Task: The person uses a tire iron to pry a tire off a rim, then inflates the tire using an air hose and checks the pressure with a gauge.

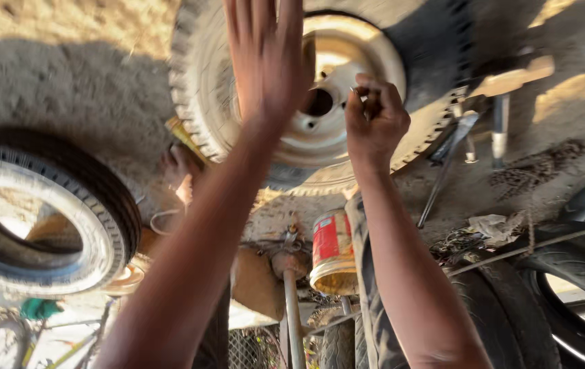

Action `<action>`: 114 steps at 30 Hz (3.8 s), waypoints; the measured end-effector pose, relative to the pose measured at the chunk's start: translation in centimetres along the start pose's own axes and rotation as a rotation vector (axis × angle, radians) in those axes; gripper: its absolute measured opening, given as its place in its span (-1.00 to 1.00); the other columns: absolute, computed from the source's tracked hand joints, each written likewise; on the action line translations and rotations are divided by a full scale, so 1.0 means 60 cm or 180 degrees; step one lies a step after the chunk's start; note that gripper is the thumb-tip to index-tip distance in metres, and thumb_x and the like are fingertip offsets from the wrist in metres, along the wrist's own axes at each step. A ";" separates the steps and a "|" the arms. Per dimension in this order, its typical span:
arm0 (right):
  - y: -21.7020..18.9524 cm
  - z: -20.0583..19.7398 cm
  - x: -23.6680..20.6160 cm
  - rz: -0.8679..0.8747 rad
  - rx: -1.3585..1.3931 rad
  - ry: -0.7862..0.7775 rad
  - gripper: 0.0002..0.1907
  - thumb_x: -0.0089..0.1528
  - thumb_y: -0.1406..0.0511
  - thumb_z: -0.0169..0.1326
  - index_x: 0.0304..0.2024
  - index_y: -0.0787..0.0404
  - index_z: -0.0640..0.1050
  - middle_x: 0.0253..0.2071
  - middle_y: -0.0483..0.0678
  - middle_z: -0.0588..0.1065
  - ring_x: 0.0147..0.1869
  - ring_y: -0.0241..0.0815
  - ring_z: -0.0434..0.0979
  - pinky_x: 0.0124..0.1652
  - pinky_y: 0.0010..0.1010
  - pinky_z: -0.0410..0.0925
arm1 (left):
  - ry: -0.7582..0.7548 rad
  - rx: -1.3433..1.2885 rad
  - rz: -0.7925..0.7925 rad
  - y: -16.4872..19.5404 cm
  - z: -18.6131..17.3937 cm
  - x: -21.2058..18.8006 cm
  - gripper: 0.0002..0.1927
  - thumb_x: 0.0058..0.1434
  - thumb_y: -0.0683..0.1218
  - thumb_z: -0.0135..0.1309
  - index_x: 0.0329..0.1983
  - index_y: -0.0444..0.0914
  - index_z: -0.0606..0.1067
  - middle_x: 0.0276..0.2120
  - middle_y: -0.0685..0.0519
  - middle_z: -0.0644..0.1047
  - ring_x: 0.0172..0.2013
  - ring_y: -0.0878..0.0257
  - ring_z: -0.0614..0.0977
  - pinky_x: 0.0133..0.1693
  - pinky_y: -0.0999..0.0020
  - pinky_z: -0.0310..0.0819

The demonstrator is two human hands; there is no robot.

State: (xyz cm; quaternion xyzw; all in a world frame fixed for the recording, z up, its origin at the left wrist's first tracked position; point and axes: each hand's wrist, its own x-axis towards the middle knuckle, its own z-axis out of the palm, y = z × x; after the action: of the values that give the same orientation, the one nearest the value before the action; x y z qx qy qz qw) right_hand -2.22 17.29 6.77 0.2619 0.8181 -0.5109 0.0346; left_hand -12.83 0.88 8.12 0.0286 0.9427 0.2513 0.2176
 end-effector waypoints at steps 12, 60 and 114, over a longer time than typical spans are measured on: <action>-0.026 0.141 0.013 -0.1330 -0.0371 -0.0386 -0.85 0.28 0.51 0.25 -0.18 0.22 0.56 -0.28 -0.13 0.49 -0.34 -0.35 0.41 -0.33 -0.42 0.30 | -0.1373 -0.1439 -0.2048 0.046 0.026 -0.548 -0.55 0.12 -0.11 0.25 0.07 -0.33 0.47 0.21 -0.39 0.39 0.16 -0.31 0.46 0.04 -0.03 0.46; -0.015 0.169 -0.032 0.0191 0.1664 -0.0319 -0.80 0.45 0.32 0.16 -0.05 0.29 0.41 -0.17 0.08 0.58 -0.17 -0.15 0.66 -0.12 -0.30 0.61 | -0.1797 -0.2204 -0.2039 0.002 0.006 -0.557 -0.63 0.26 -0.06 0.13 0.09 -0.27 0.46 0.02 -0.16 0.58 0.04 -0.08 0.63 0.04 0.03 0.51; -0.023 0.189 -0.037 -0.1123 -0.1215 0.0155 -0.74 0.59 0.21 -0.03 -0.16 0.19 0.34 -0.39 -0.09 0.50 -0.31 -0.28 0.65 -0.33 -0.41 0.49 | -0.1712 -0.2752 -0.2294 -0.007 -0.004 -0.547 -0.62 0.31 -0.03 0.06 0.10 -0.33 0.46 -0.03 -0.16 0.61 -0.05 0.04 0.70 -0.01 0.10 0.57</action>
State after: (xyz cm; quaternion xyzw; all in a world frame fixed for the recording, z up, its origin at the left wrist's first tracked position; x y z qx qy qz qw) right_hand -3.34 6.26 3.22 0.1161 0.9332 -0.3390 -0.0259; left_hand 16.76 -4.99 21.11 -0.3197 0.6183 0.5050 0.5104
